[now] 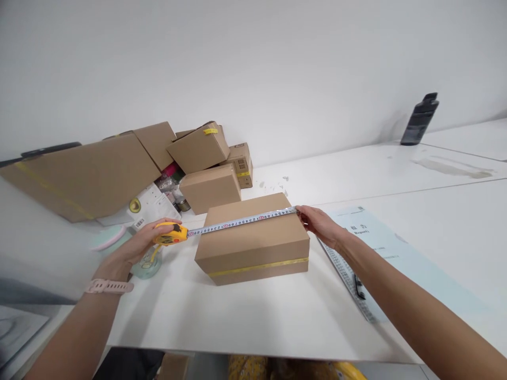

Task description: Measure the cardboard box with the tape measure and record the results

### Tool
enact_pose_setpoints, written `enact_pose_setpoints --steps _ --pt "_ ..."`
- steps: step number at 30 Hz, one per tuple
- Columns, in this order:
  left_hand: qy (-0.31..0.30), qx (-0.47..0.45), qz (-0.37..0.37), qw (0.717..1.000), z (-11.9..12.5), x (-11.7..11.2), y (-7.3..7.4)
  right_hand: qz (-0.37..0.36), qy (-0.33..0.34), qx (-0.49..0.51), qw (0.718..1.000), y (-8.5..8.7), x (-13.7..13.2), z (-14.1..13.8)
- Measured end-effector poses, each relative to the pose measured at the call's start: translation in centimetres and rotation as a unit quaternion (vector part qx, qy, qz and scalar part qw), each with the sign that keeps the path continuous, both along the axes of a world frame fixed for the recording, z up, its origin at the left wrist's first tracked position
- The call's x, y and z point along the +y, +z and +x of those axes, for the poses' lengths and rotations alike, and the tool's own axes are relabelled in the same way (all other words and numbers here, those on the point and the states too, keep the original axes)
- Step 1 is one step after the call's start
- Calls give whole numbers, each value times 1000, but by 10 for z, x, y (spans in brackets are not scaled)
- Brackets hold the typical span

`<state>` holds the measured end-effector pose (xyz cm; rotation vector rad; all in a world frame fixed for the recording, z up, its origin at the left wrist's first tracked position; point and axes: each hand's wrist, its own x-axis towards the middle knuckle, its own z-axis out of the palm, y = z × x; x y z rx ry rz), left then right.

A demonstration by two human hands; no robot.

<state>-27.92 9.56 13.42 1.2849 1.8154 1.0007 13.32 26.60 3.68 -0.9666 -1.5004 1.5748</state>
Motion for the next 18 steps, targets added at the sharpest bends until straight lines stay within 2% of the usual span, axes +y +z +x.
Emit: enact_pose_setpoints --steps 5,8,14,18 --pt "-21 -6 -7 1000 9 11 2 40 13 -81 996 8 -6 1" --pt "-31 -13 -7 999 14 18 2 68 13 -125 990 6 -5 -1" --pt "-37 -36 -14 999 4 25 -7 45 21 -151 987 -3 2 -1" --pt "-38 -37 -13 999 3 25 -9 50 19 -196 979 2 5 2"
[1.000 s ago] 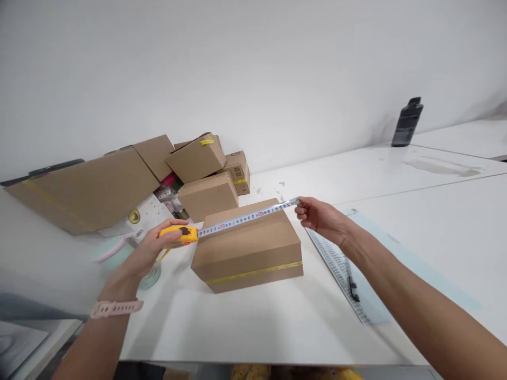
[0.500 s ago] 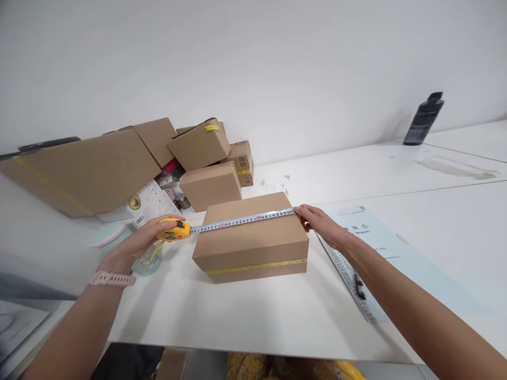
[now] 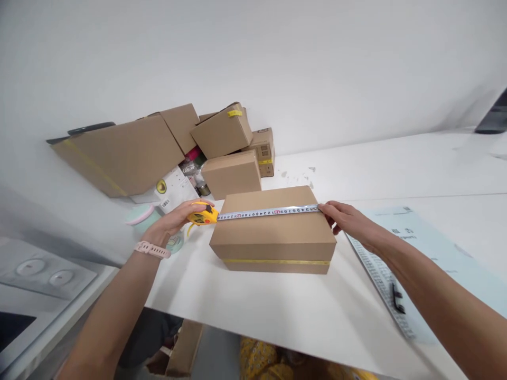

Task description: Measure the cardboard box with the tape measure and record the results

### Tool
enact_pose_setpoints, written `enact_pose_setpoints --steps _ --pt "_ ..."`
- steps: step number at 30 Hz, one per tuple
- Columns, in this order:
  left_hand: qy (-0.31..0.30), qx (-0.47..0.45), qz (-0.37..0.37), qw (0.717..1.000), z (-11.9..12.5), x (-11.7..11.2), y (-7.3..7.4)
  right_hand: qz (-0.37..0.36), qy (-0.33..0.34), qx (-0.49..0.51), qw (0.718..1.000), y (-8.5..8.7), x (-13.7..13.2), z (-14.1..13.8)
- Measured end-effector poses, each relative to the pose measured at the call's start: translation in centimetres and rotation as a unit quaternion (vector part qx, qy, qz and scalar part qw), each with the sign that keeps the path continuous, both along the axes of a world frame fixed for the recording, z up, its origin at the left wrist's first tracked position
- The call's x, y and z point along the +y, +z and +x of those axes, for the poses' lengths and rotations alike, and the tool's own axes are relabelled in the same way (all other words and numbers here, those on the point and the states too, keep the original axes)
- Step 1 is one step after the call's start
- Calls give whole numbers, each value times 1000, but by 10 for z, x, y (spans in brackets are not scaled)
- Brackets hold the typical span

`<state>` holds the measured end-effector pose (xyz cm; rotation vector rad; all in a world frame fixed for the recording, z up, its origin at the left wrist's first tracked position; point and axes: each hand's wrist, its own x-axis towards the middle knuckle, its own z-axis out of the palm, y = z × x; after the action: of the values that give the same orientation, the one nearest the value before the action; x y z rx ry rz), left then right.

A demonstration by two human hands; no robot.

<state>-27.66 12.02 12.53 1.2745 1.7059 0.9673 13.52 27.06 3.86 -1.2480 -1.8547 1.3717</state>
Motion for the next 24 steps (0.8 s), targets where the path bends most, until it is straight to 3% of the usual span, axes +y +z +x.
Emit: enact_pose_setpoints --steps 5,9,12,17,19,21,24 --pt "5 20 -3 1000 6 -3 5 13 -6 -37 999 15 2 -2" --pt "12 45 9 999 11 -7 8 -5 -29 -12 999 22 0 -8" --pt "16 56 28 998 20 -14 19 -42 -33 40 998 32 2 -8" --pt "-24 29 10 999 64 -49 37 -53 -5 156 986 74 7 -9" --pt "-77 -49 -47 995 91 -68 29 -38 34 165 985 91 5 -16" --pt "-92 -166 -93 977 122 -86 11 -7 90 145 985 100 -1 -28" --pt "-13 -330 -89 940 167 -101 -23 34 187 81 978 99 -10 -49"
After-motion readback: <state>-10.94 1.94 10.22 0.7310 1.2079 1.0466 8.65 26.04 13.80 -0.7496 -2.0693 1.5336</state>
